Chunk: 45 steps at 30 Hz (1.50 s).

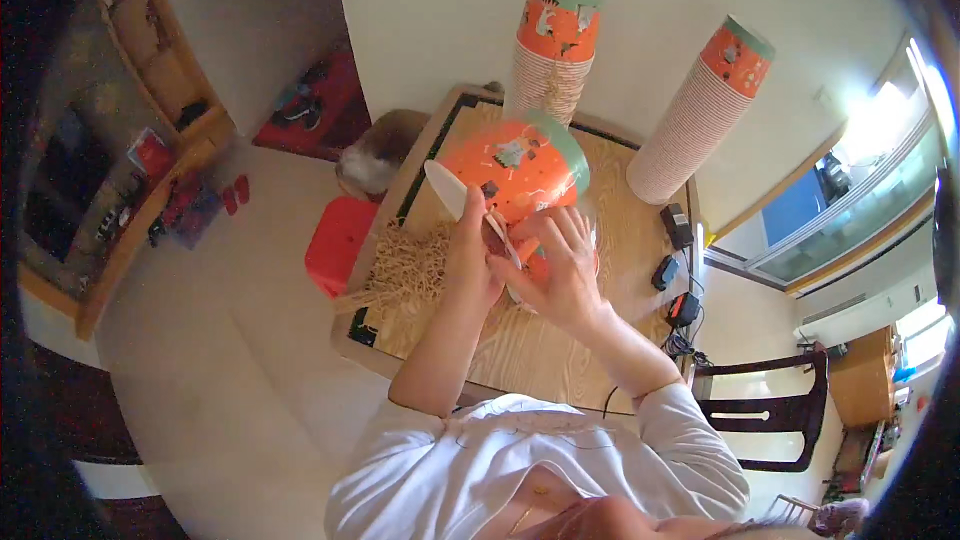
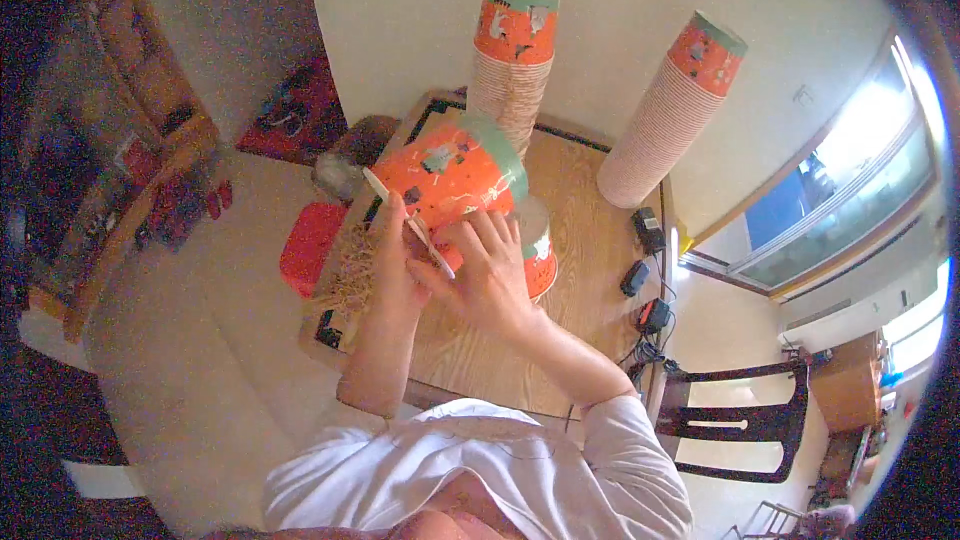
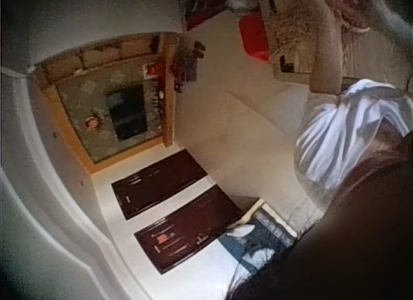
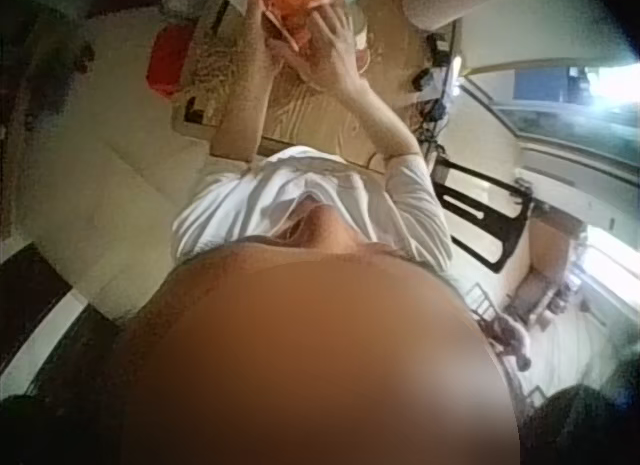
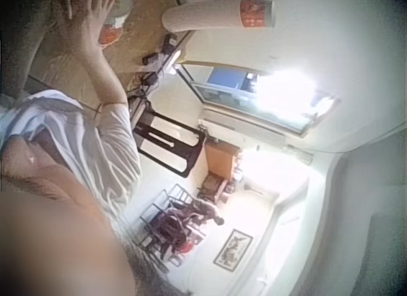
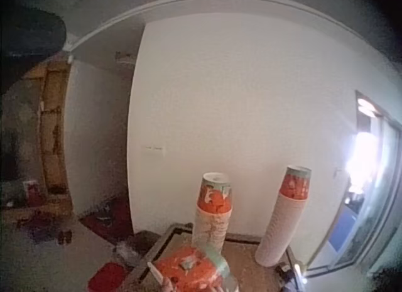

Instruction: Organizing and inspecting patterned paper cups on a table.

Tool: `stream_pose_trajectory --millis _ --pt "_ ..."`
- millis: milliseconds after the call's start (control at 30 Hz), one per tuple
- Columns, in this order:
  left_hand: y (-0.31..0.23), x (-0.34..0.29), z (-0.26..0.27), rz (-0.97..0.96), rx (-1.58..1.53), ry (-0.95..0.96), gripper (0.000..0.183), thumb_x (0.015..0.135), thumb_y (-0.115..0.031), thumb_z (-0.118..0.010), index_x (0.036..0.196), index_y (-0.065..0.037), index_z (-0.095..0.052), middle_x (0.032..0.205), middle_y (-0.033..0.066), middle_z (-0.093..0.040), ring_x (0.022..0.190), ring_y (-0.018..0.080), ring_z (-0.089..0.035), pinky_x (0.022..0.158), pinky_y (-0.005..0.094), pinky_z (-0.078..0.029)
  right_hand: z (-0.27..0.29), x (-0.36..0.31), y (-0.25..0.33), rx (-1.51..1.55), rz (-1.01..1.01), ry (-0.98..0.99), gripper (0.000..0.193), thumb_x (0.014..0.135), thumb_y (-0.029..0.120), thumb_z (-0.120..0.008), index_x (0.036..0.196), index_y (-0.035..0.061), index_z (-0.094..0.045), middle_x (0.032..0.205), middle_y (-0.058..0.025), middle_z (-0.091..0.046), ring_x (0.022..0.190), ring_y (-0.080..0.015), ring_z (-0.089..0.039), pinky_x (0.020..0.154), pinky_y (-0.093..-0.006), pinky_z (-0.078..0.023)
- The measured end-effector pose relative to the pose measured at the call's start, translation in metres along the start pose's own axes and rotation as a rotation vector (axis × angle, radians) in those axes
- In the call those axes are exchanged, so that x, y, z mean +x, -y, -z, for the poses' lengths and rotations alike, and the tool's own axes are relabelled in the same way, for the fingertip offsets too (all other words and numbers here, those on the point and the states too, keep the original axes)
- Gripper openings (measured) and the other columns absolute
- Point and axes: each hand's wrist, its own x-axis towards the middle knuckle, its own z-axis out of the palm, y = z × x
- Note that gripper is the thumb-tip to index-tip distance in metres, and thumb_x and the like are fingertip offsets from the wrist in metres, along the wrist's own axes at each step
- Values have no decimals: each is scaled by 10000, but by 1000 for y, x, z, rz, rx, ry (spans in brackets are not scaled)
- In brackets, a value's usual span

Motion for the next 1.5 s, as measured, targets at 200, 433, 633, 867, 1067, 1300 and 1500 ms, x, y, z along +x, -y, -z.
stream_pose_trajectory --millis 200,433,633,867,1067,1300,1500 --pt "-3 -6 1 -57 38 59 400 932 -327 -457 1197 -27 -453 1110 81 -540 1008 168 -539 827 322 -455 -11 -2 -5 79 -97 86 174 685 40 -686 810 49 -565 798 -75 -572 762 -255 -570 679 -354 -431" --pt "-1 -17 4 -72 242 -27 402 917 -263 -474 1213 8 -443 1201 126 -497 1070 223 -533 873 372 -461 0 5 -19 71 -119 -57 166 694 -38 -648 818 16 -554 749 -88 -570 673 -200 -594 611 -290 -480" --pt "-14 -18 7 -151 455 228 267 872 -130 -570 1097 14 -564 1052 82 -604 992 129 -564 833 278 -472 19 16 -23 65 -145 -3 174 705 -34 -650 844 23 -561 743 -83 -562 653 -200 -566 603 -285 -476" --pt "-20 -15 19 -48 700 281 272 786 20 -628 1052 5 -574 1042 70 -616 935 126 -594 815 268 -484 25 20 -25 53 -52 75 175 704 -31 -639 851 29 -566 750 -81 -555 670 -209 -564 610 -315 -468" --pt "-19 -12 17 -271 625 258 285 777 35 -602 1056 -9 -565 1023 75 -620 928 128 -597 800 268 -491 23 15 -29 -78 -3 88 254 664 -12 -665 890 44 -563 905 -102 -538 830 -259 -548 719 -359 -467" --pt "-29 -5 22 -173 532 221 333 791 3 -614 1111 7 -522 1080 79 -594 958 144 -590 809 290 -499 32 26 -37 38 -250 153 516 658 61 -694 1143 106 -522 1396 -183 -303 1269 -370 -321 1005 -446 -326" --pt "-22 -1 5 -162 356 261 357 832 -33 -585 1172 -13 -477 1138 87 -561 977 159 -586 811 325 -517 29 32 -31 -214 -74 -108 372 669 19 -659 1023 92 -572 1262 -169 -451 1104 -327 -479 916 -407 -405"
